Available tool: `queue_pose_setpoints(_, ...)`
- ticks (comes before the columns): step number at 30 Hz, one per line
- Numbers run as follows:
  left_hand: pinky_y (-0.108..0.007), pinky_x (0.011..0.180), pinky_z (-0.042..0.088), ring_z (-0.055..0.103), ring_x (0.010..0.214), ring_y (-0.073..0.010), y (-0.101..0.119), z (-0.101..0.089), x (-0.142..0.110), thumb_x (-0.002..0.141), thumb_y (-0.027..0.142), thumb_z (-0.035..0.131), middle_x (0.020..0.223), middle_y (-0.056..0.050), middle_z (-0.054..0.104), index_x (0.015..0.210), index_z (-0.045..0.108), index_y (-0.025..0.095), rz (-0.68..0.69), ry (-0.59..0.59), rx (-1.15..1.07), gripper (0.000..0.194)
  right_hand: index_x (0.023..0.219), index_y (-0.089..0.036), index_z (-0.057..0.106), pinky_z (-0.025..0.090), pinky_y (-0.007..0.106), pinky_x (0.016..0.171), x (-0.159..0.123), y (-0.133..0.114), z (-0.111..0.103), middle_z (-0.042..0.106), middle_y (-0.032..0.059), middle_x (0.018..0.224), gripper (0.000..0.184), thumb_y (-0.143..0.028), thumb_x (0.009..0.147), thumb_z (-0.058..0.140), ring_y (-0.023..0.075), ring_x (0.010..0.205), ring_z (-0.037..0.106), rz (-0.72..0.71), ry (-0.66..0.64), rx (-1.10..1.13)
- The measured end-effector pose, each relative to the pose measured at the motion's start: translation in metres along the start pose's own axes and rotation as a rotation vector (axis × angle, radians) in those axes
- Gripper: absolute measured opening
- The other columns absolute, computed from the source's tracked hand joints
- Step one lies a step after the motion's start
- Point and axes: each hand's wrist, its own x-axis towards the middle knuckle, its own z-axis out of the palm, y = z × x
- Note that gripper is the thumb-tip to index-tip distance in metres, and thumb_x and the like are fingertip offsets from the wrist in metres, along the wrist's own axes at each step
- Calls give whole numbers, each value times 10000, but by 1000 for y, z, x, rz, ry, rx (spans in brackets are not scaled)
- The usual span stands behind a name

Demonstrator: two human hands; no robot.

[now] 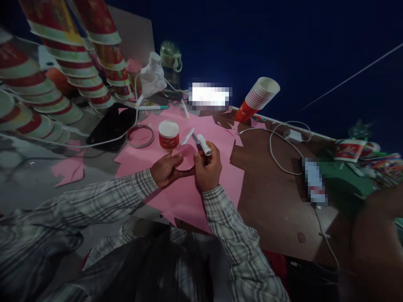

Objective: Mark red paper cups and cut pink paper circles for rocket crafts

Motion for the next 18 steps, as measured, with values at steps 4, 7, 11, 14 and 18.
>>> queue_pose_setpoints(4,-596,1014,600,701,926,-201,-1,-1,-1,903,127,675,894,-52,684,961,683,117,-38,-23,12,59,1202,-199,662,622,346,810,0,0,0,744,82,1042,372,-316,849,688,178,860,705,-21,22,-27)
queue_pose_setpoints(7,-541,980,618,668,803,-156,-2,-3,-2,845,93,710,811,-15,661,980,706,128,-45,-59,46,140,1196,-196,664,619,385,889,2,1,-3,750,101,1108,364,-291,845,679,199,938,725,-5,45,-4)
queue_pose_setpoints(11,-378,886,622,643,735,-124,-2,-6,-4,677,5,756,825,5,694,1112,743,167,-28,-129,112,464,1198,-191,663,620,402,894,5,2,-7,751,105,1114,369,-285,842,679,209,938,733,11,36,11)
queue_pose_setpoints(14,-272,765,586,655,721,-122,-2,-7,-3,648,65,807,862,-13,732,1106,759,170,16,-172,141,472,1205,-206,661,624,384,851,5,1,-8,756,90,1097,371,-285,842,673,200,901,730,-14,-14,-2)
queue_pose_setpoints(18,-204,604,529,598,599,-94,-5,-8,3,718,148,808,665,-2,664,814,734,118,104,-57,173,125,1219,-211,666,608,366,800,4,-7,-12,746,86,1096,366,-334,875,678,192,865,712,-94,-58,-49)
